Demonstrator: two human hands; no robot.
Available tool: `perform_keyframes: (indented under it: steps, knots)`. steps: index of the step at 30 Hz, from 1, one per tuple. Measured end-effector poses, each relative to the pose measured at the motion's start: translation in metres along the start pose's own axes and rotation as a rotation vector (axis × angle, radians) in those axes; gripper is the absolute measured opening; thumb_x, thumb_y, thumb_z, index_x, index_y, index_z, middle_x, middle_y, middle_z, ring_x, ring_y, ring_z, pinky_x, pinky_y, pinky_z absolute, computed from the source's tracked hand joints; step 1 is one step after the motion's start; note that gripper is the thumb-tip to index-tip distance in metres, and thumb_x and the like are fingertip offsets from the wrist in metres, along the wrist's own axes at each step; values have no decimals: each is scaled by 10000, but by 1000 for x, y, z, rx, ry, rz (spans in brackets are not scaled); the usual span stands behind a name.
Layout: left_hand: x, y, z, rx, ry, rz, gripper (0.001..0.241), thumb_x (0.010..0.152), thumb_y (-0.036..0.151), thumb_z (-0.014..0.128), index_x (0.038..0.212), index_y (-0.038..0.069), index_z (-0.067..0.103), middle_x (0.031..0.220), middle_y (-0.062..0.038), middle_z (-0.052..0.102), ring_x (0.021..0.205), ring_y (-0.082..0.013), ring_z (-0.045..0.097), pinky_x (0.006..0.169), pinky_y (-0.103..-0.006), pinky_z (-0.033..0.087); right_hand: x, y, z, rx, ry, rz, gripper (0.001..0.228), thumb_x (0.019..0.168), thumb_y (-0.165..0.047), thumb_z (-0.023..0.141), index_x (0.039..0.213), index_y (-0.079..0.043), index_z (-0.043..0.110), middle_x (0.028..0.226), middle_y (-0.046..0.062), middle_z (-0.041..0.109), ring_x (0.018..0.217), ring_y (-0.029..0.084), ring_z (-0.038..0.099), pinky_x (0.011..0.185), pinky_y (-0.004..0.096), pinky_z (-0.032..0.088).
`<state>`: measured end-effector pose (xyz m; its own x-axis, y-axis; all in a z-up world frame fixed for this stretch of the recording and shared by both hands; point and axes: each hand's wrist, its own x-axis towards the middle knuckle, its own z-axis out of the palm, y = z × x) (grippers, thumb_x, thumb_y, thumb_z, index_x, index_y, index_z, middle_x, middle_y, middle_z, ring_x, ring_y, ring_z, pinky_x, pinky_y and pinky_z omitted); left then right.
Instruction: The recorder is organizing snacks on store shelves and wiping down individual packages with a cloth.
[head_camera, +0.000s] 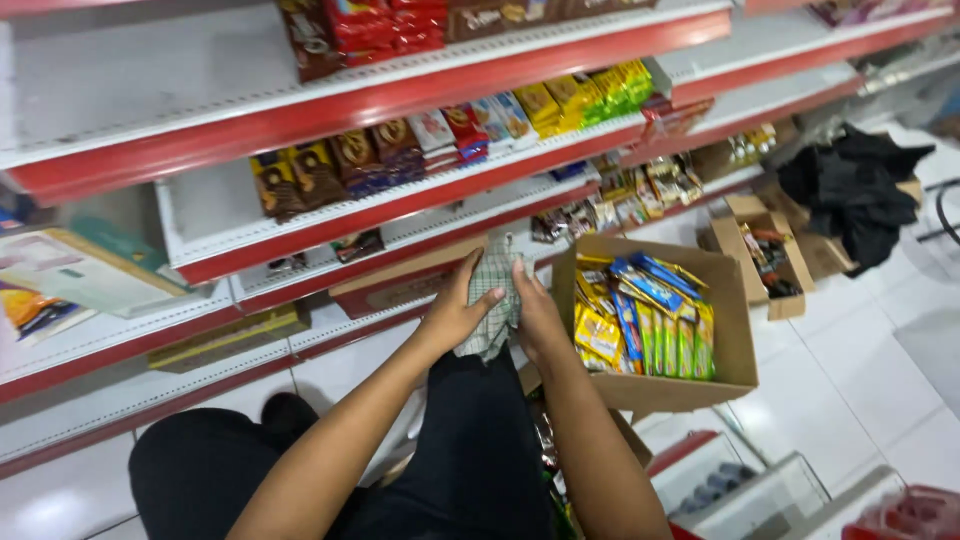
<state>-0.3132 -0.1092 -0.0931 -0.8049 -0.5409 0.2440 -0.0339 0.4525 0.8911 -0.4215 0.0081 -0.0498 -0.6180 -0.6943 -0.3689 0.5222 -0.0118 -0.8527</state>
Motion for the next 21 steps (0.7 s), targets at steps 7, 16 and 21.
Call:
perform_keyframes:
  steps: [7, 16, 21]
  knots:
    - [-3, 21, 87, -202, -74, -328, 794, 927, 288, 726, 1573, 107, 301, 1546, -253, 456, 1440, -417, 449, 1158, -458, 367, 16, 9, -165, -368, 347, -28, 582, 1053, -531, 482, 1153, -6, 712, 990, 130, 733, 847, 230, 694, 744, 363, 553]
    - [7, -2, 126, -113, 6, -116, 290, 903, 25, 707, 1137, 57, 539, 1403, -212, 575, 1341, -409, 536, 1095, -438, 445, 90, 66, -338, -155, 653, 128, 340, 943, -334, 696, 1017, -4, 664, 897, 95, 690, 663, 216, 653, 569, 352, 574]
    - [17, 13, 122, -180, -72, -219, 159, 911, 62, 693, 1039, 51, 601, 1207, -121, 621, 1162, -311, 637, 1023, -387, 480, 112, 57, -344, 157, 876, 137, 674, 964, -615, 655, 1113, 40, 602, 1065, 161, 689, 787, 237, 666, 682, 311, 616]
